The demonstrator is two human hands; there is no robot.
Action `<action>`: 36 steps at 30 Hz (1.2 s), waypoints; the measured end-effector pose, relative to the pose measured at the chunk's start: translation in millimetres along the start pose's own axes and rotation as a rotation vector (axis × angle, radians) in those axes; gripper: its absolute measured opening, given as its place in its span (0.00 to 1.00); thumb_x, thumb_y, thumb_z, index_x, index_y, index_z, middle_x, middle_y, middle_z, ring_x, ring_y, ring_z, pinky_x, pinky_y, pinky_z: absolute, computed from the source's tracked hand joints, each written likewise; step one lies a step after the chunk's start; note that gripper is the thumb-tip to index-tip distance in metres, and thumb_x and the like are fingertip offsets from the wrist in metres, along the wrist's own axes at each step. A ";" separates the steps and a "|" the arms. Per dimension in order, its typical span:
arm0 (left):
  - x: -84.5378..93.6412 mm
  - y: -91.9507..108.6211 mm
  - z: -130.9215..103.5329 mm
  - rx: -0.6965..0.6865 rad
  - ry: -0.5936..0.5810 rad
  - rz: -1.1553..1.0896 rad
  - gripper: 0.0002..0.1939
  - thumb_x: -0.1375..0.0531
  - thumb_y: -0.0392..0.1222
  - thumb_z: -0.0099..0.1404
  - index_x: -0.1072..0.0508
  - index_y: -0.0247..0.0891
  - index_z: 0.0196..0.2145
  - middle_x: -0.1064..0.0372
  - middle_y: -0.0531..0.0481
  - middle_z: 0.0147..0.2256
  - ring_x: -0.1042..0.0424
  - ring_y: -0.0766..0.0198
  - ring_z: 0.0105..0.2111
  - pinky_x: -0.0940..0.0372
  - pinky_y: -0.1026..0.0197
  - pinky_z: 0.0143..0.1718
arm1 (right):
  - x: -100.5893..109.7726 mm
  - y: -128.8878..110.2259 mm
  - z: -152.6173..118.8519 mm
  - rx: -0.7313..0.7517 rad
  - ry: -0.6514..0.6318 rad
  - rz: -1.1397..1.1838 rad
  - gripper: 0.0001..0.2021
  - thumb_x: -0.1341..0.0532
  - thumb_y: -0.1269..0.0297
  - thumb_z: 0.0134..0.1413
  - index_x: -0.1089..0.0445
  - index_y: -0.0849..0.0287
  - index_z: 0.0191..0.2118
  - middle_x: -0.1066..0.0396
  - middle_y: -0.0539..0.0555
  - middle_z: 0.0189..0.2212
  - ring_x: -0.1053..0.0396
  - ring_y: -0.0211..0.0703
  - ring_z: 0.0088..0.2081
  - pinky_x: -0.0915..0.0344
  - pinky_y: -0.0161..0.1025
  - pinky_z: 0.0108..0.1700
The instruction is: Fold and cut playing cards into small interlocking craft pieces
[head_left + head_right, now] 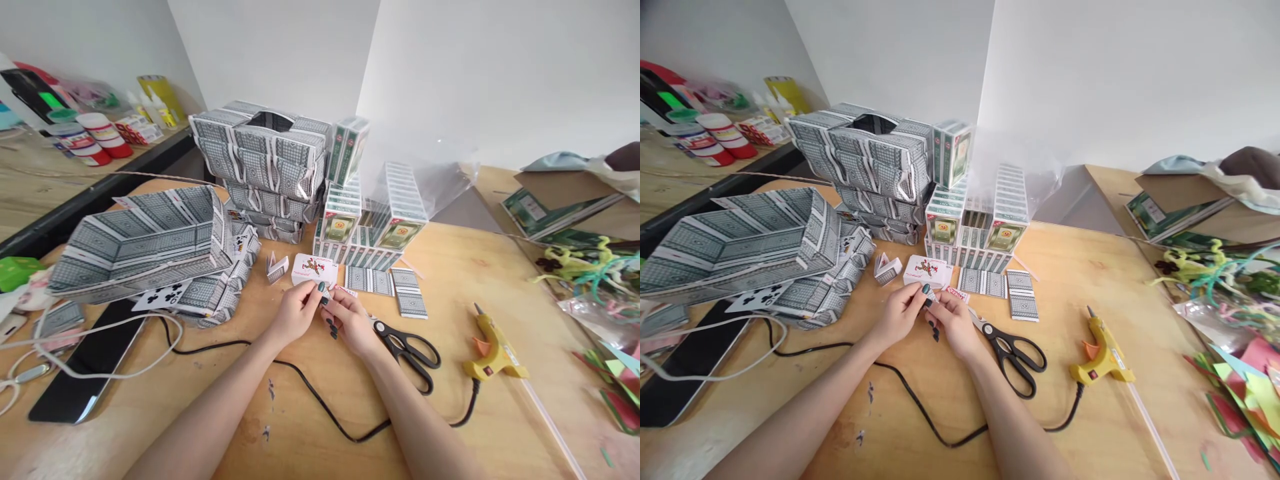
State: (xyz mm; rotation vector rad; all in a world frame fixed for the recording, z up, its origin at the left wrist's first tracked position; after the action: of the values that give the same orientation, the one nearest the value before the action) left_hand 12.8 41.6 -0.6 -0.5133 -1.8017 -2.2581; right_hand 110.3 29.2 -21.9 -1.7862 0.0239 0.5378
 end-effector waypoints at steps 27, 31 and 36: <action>6.2 -5.4 -0.9 0.053 0.084 -0.165 0.09 0.47 0.44 0.60 0.34 0.36 0.28 0.40 0.52 0.24 0.39 0.67 0.26 0.44 0.67 0.26 | 7.6 -0.7 4.9 0.098 0.033 0.204 0.08 0.38 0.62 0.47 0.30 0.61 0.33 0.31 0.50 0.21 0.33 0.36 0.21 0.33 0.38 0.29; 9.8 0.2 1.3 0.013 0.115 -0.237 0.11 0.48 0.43 0.61 0.35 0.35 0.23 0.41 0.52 0.25 0.39 0.68 0.27 0.43 0.66 0.29 | 3.7 3.1 5.0 -0.001 -0.039 0.297 0.08 0.39 0.62 0.49 0.31 0.64 0.30 0.28 0.54 0.25 0.30 0.38 0.24 0.31 0.38 0.30; 5.6 0.1 3.7 0.090 0.031 -0.405 0.12 0.47 0.43 0.60 0.31 0.34 0.24 0.39 0.52 0.25 0.38 0.66 0.29 0.42 0.65 0.33 | -2.8 12.2 2.0 -0.180 -0.197 0.382 0.07 0.39 0.65 0.50 0.31 0.65 0.33 0.28 0.55 0.28 0.30 0.35 0.26 0.31 0.31 0.28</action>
State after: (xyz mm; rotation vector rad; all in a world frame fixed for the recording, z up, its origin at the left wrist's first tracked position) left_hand 8.2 45.5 2.4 -0.0991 -2.1377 -2.3956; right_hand 103.5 26.7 -32.3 -1.9053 0.1886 1.0150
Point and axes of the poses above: each hand's wrist, its own z-axis towards the middle knuckle, its own x-axis out of the back of the hand, y = z × x, the point moved 7 cm from there along z, towards the middle knuckle
